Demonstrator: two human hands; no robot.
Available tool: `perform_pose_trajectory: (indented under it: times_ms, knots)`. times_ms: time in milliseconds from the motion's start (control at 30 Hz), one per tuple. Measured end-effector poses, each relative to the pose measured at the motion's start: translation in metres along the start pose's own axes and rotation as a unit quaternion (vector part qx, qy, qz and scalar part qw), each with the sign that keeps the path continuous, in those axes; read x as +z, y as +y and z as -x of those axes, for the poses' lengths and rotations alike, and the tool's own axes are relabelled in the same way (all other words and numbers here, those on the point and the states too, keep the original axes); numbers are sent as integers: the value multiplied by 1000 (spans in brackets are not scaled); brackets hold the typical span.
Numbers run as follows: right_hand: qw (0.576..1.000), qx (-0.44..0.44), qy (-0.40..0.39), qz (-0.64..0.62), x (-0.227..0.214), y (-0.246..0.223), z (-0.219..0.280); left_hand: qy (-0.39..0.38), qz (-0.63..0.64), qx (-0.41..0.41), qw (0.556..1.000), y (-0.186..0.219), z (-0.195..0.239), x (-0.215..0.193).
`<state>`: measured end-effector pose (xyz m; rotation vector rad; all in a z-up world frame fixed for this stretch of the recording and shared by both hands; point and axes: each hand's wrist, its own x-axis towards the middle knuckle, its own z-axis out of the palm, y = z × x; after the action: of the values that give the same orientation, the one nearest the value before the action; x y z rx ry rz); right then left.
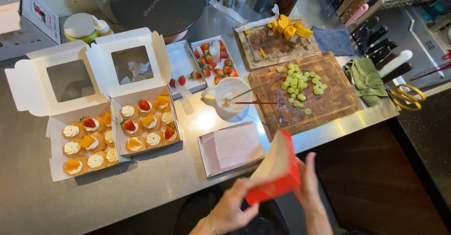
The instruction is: Decorating fruit tarts with sliced strawberries and grapes using a glaze and brush.
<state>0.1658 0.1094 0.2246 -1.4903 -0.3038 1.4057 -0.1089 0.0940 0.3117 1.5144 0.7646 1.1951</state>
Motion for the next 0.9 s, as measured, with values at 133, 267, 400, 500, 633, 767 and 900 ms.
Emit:
perform_pose_trajectory:
  times_ms: [133, 267, 400, 500, 633, 767, 900]
  knots:
    - [986, 125, 57, 95, 14, -79, 65, -326, -124, 106, 931, 0, 3, 10]
    - [982, 102, 43, 152, -25, -46, 58, -330, -114, 92, 932, -19, -9, -2]
    - [969, 74, 175, 159, -21, -40, 60, 52, -408, -105, 905, -85, -19, -34]
    - [960, 79, 211, 167, 0, -42, 70, 134, -527, -104, 833, -117, -17, -44]
    - [958, 67, 204, 188, 17, -43, 79, 172, -524, -84, 830, -119, -24, -50]
    - [964, 60, 196, 168, 17, -36, 89, 183, -482, -108, 850, -95, -29, -39]
    - [971, 96, 197, 97, 46, -53, 114, 86, -397, 132, 904, -19, -32, 19]
